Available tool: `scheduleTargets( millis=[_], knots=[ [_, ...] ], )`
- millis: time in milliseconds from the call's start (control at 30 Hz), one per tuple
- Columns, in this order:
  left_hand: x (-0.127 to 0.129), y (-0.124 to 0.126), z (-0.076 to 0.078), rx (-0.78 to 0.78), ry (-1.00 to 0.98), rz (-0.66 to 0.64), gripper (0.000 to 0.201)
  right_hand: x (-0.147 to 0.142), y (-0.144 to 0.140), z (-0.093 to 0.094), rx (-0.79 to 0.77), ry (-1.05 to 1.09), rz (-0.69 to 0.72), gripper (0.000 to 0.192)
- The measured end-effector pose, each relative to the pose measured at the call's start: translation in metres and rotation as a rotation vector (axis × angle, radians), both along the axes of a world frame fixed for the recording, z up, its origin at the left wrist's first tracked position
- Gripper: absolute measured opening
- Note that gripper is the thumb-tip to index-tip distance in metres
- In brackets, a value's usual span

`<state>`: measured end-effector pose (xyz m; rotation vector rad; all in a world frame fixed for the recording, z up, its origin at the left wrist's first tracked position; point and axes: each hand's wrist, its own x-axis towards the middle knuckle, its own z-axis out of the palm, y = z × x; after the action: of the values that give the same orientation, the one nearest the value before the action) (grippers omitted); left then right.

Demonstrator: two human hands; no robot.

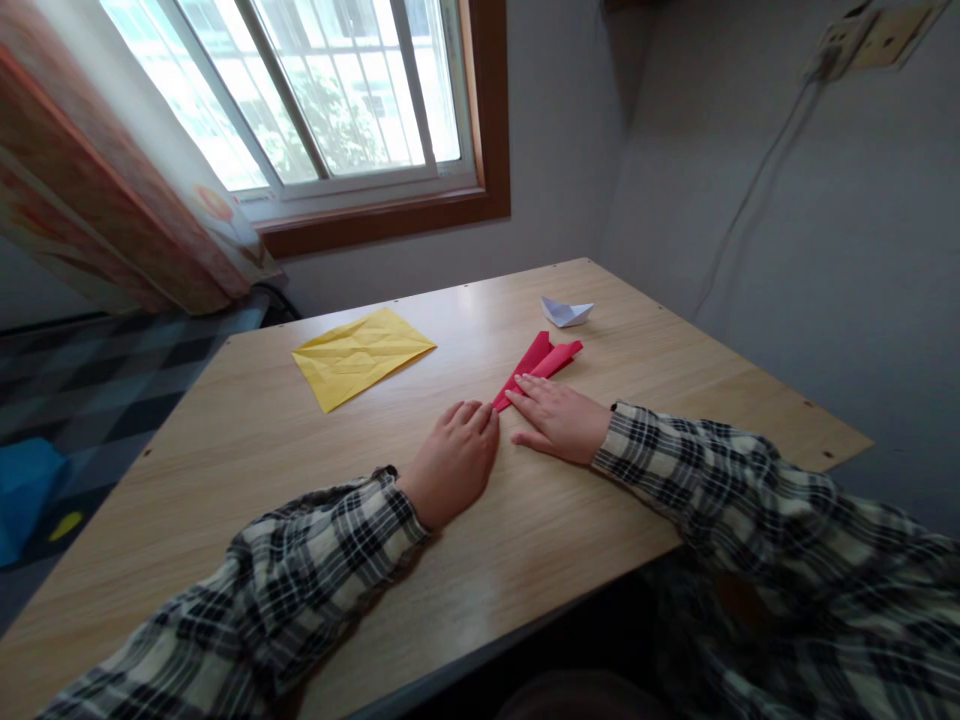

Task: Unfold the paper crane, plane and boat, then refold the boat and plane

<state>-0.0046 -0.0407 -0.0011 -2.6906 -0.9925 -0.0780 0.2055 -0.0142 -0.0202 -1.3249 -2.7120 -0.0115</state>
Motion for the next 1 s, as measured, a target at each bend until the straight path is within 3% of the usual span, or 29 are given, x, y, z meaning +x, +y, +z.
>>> scheduleTargets(
  millis=[333,1000],
  knots=[
    [0.000,0.000,0.000,-0.010,-0.015,0.003,0.039,-0.003,-0.007,0.010,0.043,-0.119,-0.083,0.070],
    [0.000,-0.002,0.003,-0.020,0.003,-0.001,0.039,0.007,0.010,0.003,0.030,-0.104,-0.287,0.078]
  ],
)
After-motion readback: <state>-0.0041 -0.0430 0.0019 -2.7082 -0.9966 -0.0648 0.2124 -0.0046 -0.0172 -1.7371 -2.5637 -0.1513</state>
